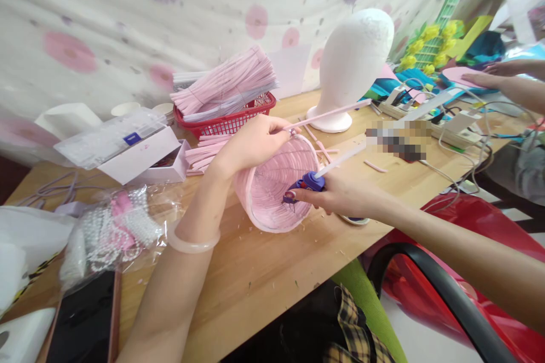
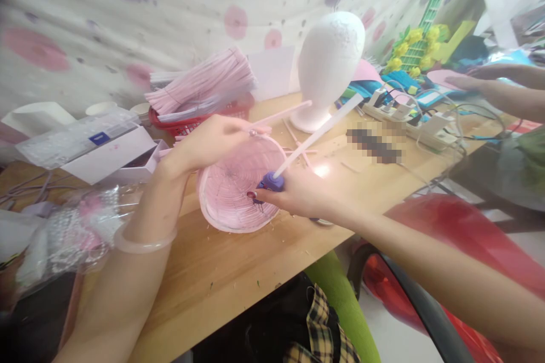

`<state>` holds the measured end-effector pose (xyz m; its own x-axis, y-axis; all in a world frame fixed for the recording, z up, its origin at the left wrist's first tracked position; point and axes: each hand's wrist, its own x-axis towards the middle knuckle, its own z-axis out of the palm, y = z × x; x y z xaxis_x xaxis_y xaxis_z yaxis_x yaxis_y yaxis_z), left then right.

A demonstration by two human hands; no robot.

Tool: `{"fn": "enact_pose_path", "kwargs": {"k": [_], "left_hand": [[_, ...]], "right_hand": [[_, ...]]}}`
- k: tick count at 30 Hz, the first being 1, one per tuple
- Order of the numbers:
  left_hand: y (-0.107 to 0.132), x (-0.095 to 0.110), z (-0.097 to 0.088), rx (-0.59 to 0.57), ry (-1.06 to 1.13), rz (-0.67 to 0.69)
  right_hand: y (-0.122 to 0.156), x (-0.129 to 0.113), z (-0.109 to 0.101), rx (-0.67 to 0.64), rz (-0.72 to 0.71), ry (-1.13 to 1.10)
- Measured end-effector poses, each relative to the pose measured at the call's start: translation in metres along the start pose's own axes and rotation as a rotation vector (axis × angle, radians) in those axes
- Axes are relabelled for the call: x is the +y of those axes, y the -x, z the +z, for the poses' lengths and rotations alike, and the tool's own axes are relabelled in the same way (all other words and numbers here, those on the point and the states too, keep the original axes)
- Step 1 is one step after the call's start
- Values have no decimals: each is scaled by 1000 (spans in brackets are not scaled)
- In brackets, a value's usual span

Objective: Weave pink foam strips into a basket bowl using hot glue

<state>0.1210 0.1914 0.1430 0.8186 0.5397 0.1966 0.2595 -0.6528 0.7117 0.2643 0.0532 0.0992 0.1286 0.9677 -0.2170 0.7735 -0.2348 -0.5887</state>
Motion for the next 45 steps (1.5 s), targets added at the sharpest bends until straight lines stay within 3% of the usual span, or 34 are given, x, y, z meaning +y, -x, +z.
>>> {"fn": "enact_pose_path", "kwargs": {"k": [22, 32, 38, 45], "left_hand": [[0, -2, 1, 2, -4, 2], [0, -1, 1, 4, 8, 9], [1, -1, 1, -2, 11, -10], [2, 1, 2, 20, -12, -3]], "right_hand": [[7, -3, -2, -28, 72, 46], [6, -2, -4, -27, -20, 23], [6, 1, -4, -70, 70, 50], [17, 1, -5, -4, 38, 45]]}}
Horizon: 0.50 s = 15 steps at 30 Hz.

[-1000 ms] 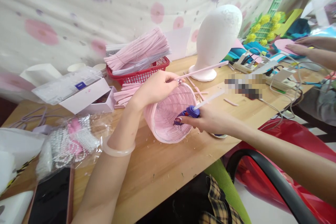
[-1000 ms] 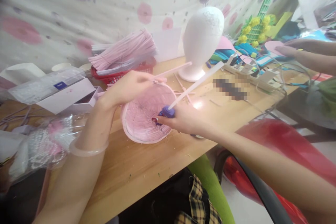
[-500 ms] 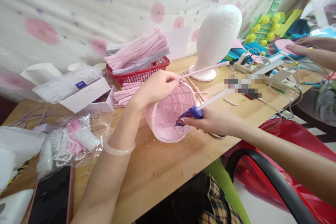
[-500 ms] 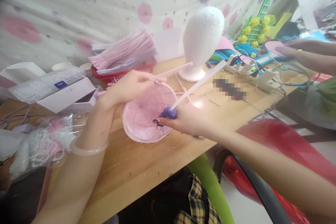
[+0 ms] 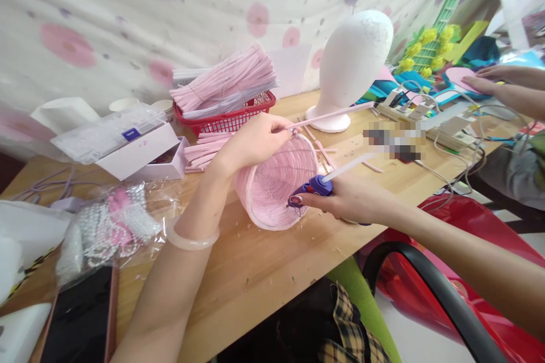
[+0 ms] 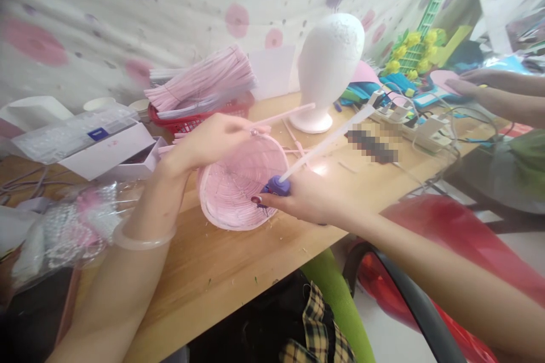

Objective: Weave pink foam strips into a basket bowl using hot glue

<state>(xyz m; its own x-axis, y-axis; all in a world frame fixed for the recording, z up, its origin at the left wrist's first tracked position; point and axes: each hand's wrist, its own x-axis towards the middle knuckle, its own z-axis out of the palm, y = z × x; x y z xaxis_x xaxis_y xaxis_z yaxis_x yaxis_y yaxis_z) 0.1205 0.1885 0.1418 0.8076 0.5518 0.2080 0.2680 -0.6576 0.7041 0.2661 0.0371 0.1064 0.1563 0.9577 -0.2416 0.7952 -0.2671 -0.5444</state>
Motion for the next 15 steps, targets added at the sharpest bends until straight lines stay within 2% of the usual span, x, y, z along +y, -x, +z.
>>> {"fn": "enact_pose_path", "kwargs": {"k": [5, 15], "left_hand": [[0, 1, 0, -10, -9, -7], [0, 1, 2, 4, -9, -9]], "right_hand": [[5, -2, -3, -47, 59, 29], [5, 2, -3, -77, 60, -18]]}}
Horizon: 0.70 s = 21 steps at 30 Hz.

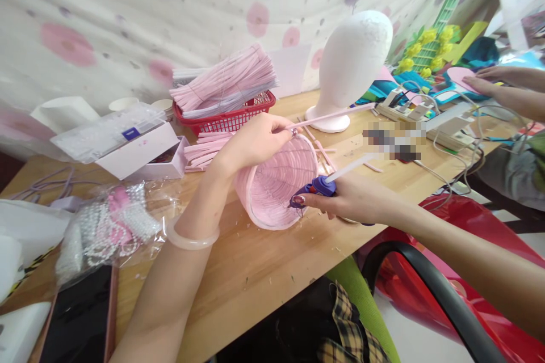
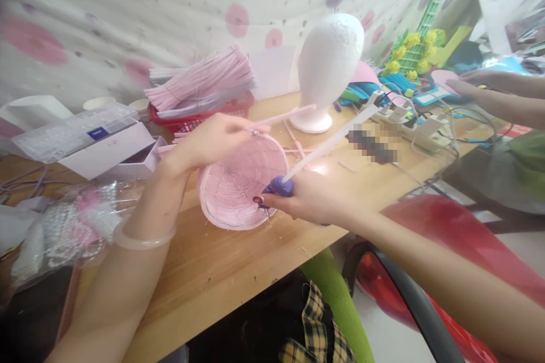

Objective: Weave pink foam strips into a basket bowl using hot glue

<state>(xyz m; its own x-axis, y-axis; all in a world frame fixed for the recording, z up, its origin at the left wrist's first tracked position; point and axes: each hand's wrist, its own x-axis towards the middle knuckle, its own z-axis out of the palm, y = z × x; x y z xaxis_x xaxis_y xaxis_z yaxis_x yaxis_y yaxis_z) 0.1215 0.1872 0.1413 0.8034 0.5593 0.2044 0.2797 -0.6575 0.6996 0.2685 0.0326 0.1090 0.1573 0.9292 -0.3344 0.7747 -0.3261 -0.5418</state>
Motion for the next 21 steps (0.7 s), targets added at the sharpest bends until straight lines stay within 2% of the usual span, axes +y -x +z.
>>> {"fn": "enact_pose_path", "kwargs": {"k": [13, 21], "left_hand": [[1, 1, 1, 3, -19, 5], [2, 2, 1, 8, -17, -2]], "right_hand": [[6, -1, -1, -24, 80, -19], [10, 1, -4, 18, 7, 23]]}}
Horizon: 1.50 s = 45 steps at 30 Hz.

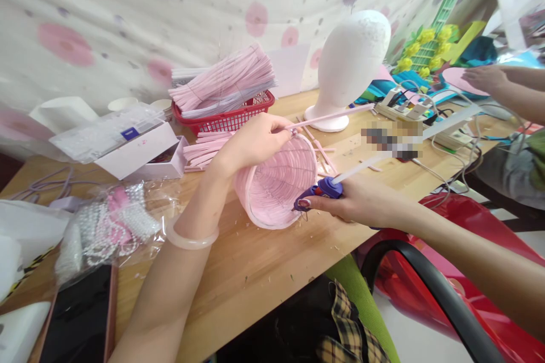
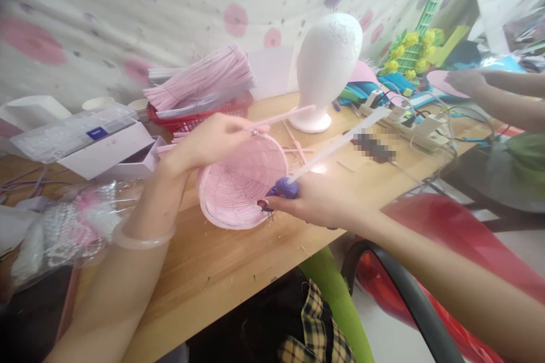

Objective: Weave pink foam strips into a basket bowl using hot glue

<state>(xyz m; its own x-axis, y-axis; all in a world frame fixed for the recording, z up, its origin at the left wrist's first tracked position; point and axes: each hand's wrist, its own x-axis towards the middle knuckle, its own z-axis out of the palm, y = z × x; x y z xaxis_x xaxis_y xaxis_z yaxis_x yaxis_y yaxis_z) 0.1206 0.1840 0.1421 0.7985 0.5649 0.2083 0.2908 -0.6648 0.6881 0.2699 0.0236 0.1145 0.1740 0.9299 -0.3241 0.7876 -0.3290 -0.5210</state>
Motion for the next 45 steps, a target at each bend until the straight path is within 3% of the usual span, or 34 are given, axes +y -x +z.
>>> {"fn": "enact_pose_path", "kwargs": {"k": [12, 20, 35, 45], "left_hand": [[-1, 0, 0, -3, -11, -5], [-1, 1, 0, -7, 23, -4], [-1, -2, 1, -4, 6, -12], [-2, -3, 0, -20, 16, -3]], "right_hand": [[10, 0, -3, -23, -4, -21], [15, 5, -4, 1, -79, -50], [11, 16, 5, -1, 6, -55], [14, 22, 6, 47, -77, -26]]}}
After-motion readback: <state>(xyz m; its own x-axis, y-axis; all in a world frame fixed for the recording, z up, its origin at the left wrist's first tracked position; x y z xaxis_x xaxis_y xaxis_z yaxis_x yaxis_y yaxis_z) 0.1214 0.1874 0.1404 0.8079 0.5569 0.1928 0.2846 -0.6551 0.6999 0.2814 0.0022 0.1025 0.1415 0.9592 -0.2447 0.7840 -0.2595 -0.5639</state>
